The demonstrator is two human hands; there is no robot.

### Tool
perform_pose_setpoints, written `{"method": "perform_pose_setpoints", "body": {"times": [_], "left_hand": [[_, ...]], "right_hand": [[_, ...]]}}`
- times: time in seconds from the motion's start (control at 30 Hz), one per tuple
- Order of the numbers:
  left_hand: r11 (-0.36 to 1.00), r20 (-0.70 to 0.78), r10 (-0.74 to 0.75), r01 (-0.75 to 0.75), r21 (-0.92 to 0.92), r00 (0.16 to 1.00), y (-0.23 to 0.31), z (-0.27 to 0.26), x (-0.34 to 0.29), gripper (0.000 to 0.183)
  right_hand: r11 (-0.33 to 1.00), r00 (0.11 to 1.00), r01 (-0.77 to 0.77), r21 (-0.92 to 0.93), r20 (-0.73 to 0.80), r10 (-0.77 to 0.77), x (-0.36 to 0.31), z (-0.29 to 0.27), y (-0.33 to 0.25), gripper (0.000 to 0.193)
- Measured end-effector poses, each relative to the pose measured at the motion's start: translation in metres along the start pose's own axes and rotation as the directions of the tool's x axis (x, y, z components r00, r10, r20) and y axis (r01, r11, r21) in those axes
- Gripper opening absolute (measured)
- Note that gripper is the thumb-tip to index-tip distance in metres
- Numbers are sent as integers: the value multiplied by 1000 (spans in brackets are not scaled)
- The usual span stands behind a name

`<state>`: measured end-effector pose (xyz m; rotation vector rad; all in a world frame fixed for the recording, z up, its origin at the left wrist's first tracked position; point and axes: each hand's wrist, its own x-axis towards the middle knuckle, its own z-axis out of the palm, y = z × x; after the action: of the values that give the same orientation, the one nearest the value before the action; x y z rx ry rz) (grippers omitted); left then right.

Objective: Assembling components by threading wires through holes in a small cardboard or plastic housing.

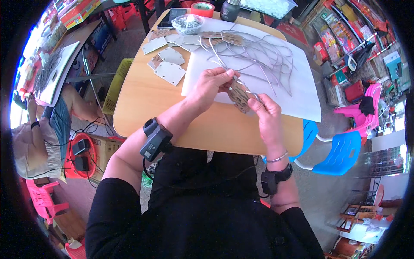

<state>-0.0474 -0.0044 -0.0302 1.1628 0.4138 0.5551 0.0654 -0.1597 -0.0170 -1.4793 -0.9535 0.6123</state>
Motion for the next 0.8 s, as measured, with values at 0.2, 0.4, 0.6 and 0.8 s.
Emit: {"method": "perform_pose_setpoints", "body": {"times": [0.2, 0.4, 0.6, 0.8], "left_hand": [[988, 34, -40, 45, -150, 999, 4, -7, 3, 25], [996, -11, -50, 49, -75, 999, 5, 4, 0, 22], [999, 2, 38, -38, 1, 999, 5, 5, 6, 21], [998, -116, 47, -53, -46, 992, 1, -8, 3, 20]], "right_hand": [[994, 1000, -20, 106, -14, 21, 3, 3, 5, 19], [992, 991, 15, 123, -136, 1, 1, 18, -7, 18], [996, 990, 59, 70, -133, -49, 3, 0, 4, 17], [995, 992, 96, 40, -90, -92, 7, 20, 0, 18]]}}
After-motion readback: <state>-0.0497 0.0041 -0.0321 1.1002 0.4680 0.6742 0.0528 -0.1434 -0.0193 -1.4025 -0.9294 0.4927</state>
